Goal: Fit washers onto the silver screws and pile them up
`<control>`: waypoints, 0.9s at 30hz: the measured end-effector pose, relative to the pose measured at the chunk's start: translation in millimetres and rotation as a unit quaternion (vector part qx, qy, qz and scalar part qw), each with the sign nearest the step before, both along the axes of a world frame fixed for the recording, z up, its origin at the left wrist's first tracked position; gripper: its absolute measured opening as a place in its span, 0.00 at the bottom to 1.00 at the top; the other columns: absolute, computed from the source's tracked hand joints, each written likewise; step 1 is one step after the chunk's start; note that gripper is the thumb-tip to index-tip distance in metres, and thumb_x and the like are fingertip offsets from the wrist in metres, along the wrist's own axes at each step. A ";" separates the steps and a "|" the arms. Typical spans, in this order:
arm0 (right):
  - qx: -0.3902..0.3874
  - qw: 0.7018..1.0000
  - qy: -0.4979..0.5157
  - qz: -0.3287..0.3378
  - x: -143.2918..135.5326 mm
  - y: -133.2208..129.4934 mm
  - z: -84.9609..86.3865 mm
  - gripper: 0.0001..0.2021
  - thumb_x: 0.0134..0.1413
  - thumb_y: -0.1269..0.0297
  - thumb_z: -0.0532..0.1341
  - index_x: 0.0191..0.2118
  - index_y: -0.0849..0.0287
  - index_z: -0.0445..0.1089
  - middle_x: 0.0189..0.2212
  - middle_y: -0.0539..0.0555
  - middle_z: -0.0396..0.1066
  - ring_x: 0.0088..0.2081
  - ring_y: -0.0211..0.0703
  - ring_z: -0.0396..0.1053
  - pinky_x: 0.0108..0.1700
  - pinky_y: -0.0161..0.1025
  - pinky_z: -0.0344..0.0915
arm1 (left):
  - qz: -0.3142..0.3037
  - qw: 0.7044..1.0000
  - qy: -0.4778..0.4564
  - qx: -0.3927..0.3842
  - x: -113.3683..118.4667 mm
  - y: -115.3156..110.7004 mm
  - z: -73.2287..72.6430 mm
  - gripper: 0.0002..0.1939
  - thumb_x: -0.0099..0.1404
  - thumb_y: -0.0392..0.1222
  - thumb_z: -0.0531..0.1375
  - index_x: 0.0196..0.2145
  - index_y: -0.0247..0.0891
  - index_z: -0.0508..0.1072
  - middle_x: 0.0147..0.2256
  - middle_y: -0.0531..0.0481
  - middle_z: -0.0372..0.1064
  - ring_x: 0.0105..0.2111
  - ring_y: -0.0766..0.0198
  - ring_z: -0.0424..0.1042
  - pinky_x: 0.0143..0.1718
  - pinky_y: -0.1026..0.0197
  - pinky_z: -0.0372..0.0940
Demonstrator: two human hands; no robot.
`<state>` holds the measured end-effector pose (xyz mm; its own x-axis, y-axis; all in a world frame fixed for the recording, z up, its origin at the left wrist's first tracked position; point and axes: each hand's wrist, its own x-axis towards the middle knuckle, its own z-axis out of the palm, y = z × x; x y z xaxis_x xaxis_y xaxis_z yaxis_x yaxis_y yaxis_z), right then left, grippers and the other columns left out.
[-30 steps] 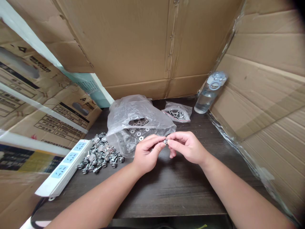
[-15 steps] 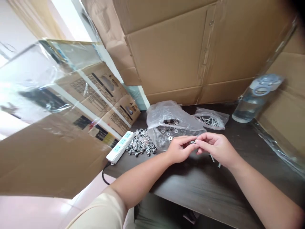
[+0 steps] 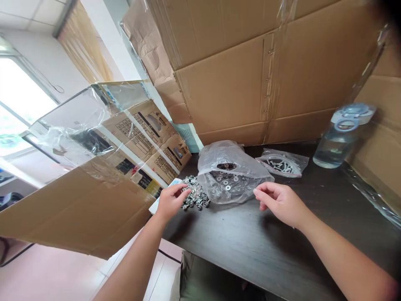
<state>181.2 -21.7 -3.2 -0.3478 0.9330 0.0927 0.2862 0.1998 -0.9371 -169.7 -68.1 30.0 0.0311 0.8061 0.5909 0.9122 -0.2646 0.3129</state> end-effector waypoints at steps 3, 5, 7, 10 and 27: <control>0.008 1.000 -0.021 -0.011 -2.6 -0.3 -3.1 0.20 0.57 0.45 0.57 0.34 0.60 0.69 0.24 0.51 0.69 0.27 0.38 0.70 0.33 0.34 0.65 | 0.032 0.999 0.025 -0.035 -17.0 25.9 -3.2 0.13 0.61 0.48 0.61 0.35 0.36 0.80 0.26 0.49 0.76 0.23 0.68 0.70 0.28 0.66 0.65; 0.008 1.000 -0.025 -0.017 -3.5 1.4 -5.2 0.20 0.57 0.45 0.57 0.34 0.60 0.69 0.24 0.51 0.70 0.27 0.38 0.70 0.33 0.34 0.65 | 0.035 0.996 0.047 -0.061 -20.3 42.1 -4.0 0.12 0.61 0.48 0.61 0.35 0.37 0.80 0.31 0.48 0.79 0.29 0.64 0.74 0.33 0.65 0.67; 0.005 0.999 -0.028 -0.023 -3.7 3.6 -7.1 0.20 0.57 0.45 0.57 0.33 0.60 0.68 0.24 0.51 0.70 0.26 0.38 0.70 0.33 0.34 0.65 | 0.037 0.993 0.069 -0.083 -20.3 54.3 -3.6 0.13 0.61 0.49 0.61 0.35 0.38 0.80 0.34 0.47 0.79 0.33 0.62 0.75 0.36 0.64 0.67; 0.001 0.999 -0.034 -0.028 -3.8 6.2 -9.4 0.20 0.57 0.45 0.56 0.33 0.59 0.68 0.24 0.51 0.71 0.26 0.39 0.70 0.32 0.35 0.65 | 0.050 0.990 0.092 -0.093 -18.3 62.2 -1.4 0.16 0.59 0.53 0.62 0.33 0.38 0.80 0.31 0.46 0.78 0.31 0.60 0.75 0.34 0.63 0.66; 0.018 0.929 0.297 -0.221 23.1 28.9 11.2 0.16 0.47 0.54 0.65 0.24 0.60 0.61 0.11 0.42 0.54 0.12 0.29 0.53 0.16 0.29 0.53 | -0.361 0.928 0.093 -0.021 110.2 -6.0 -22.4 0.08 0.66 0.36 0.57 0.30 0.35 0.74 0.23 0.51 0.70 0.24 0.69 0.66 0.28 0.67 0.60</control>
<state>204.3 7.2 8.1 0.1905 0.9650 0.1800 -0.2185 0.2204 -0.9506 -59.5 -74.1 7.6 0.6704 0.5577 0.4894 0.5412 -0.8188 0.1917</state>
